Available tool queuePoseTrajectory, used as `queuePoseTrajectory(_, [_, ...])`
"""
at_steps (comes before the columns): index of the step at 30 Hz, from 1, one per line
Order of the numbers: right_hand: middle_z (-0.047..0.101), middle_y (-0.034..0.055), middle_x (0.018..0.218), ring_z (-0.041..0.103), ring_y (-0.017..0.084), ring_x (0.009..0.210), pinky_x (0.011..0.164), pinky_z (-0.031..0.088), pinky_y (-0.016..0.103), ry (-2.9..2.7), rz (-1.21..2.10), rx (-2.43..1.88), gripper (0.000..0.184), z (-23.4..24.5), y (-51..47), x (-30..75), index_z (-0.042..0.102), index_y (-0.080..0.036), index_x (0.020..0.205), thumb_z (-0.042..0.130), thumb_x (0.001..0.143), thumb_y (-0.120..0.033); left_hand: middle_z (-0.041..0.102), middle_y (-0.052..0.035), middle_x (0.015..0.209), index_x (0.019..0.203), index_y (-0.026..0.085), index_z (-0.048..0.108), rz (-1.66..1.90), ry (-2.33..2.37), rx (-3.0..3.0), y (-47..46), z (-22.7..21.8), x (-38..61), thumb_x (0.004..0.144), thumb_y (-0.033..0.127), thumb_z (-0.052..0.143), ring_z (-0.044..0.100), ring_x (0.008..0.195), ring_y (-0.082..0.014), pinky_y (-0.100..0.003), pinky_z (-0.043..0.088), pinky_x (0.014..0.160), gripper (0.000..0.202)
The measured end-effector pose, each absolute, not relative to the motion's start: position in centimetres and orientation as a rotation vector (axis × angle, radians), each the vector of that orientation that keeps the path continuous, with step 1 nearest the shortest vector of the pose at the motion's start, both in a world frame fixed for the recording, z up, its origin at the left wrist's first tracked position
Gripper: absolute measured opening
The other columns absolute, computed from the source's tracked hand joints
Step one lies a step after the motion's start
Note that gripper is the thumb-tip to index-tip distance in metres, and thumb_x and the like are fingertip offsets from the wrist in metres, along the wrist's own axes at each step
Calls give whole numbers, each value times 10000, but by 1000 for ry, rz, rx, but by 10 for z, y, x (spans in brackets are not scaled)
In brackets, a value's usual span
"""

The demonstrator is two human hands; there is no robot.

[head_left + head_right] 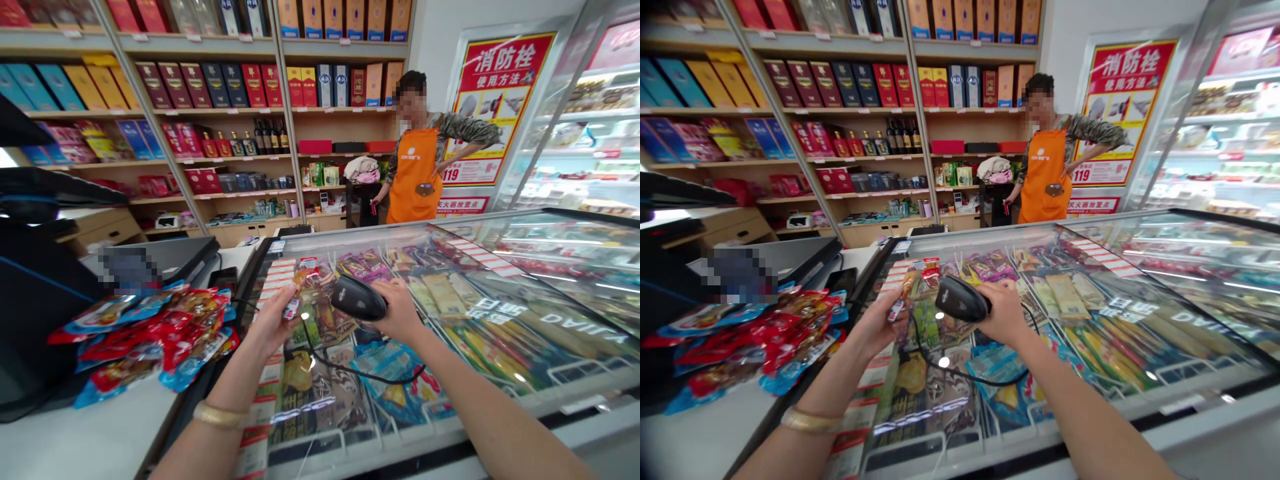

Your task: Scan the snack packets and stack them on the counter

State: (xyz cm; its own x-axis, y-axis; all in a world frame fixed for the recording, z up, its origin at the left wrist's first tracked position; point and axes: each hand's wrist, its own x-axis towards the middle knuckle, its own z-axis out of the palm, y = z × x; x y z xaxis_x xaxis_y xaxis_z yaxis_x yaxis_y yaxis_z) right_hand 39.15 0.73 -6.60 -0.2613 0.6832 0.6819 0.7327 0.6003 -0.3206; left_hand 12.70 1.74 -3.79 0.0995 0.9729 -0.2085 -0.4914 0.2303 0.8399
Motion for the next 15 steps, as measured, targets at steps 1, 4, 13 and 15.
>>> queuePoseTrajectory(1, [718,40,806,617,209,760,782,313,343,-1986,-94,-1115,273,-67,8,392,706,-221,927,698,762,-438,600,34,665,865,167,603,1296,991,780,14,-30,119,742,281,837,513,464,-68,-159,380,408,288])
queuePoseTrajectory(4, [691,30,771,597,202,733,777,312,344,-1970,-140,-1104,254,-71,9,394,696,-215,899,678,766,-431,681,6,764,980,185,650,1509,1430,1101,4,-6,70,622,352,895,628,603,-151,-242,478,509,465])
queuePoseTrajectory(13, [682,35,753,593,208,730,789,314,358,-1974,-181,-1131,232,-75,9,395,692,-214,906,645,786,-407,402,50,365,647,253,521,1415,2254,1817,-10,28,-153,814,501,671,685,592,-226,-320,370,515,334])
queuePoseTrajectory(15, [700,43,772,603,213,740,796,322,363,-1972,-193,-1142,232,-77,11,395,692,-217,905,646,786,-411,361,37,339,573,218,441,1365,2066,1850,-7,30,-172,818,502,651,699,596,-221,-313,383,504,430])
